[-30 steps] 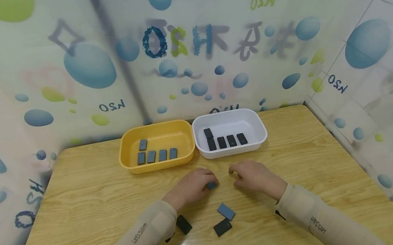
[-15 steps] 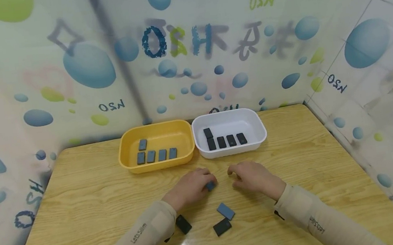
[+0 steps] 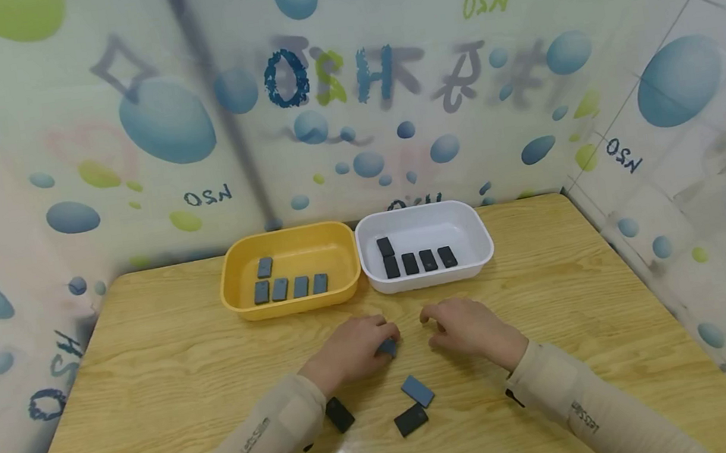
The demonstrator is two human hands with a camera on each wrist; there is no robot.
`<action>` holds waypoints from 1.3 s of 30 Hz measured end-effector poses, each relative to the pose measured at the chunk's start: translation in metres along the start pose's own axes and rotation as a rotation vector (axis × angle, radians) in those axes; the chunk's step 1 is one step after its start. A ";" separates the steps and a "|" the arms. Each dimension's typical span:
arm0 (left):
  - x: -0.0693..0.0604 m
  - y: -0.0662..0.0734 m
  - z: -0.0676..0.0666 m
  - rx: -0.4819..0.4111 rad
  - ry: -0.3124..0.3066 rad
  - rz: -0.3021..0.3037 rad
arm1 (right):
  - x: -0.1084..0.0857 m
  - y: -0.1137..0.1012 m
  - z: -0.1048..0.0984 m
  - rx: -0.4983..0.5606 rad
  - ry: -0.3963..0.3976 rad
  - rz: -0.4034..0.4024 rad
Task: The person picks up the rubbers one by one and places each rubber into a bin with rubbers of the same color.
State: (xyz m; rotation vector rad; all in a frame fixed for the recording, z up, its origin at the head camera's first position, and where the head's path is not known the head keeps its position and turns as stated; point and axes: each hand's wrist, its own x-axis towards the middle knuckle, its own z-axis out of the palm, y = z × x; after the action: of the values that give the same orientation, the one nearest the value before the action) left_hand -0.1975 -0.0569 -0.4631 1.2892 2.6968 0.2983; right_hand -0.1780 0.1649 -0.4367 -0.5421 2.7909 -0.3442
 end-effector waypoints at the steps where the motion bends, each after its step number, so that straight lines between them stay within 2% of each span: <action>1: -0.001 0.000 0.000 -0.002 -0.004 -0.007 | 0.000 0.000 0.000 0.000 -0.002 0.000; 9: -0.009 0.001 -0.001 -0.033 0.006 -0.042 | 0.000 0.000 0.001 0.027 -0.015 0.001; 20: -0.024 0.001 -0.008 -0.040 0.060 -0.011 | -0.001 0.000 0.003 0.025 -0.016 0.000; 24: -0.026 0.000 -0.014 -0.067 0.073 -0.023 | -0.001 -0.001 0.003 0.030 -0.014 -0.006; 29: -0.028 -0.001 -0.023 -0.111 0.055 -0.065 | -0.001 -0.002 0.002 0.038 -0.016 -0.011; 39: -0.033 -0.001 -0.035 -0.109 0.061 -0.098 | 0.000 -0.003 0.003 0.048 -0.037 -0.001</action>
State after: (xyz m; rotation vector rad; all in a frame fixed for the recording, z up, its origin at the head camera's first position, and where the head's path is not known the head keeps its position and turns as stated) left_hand -0.1851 -0.0881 -0.4278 1.1317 2.7411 0.4733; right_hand -0.1760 0.1621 -0.4386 -0.5335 2.7393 -0.3964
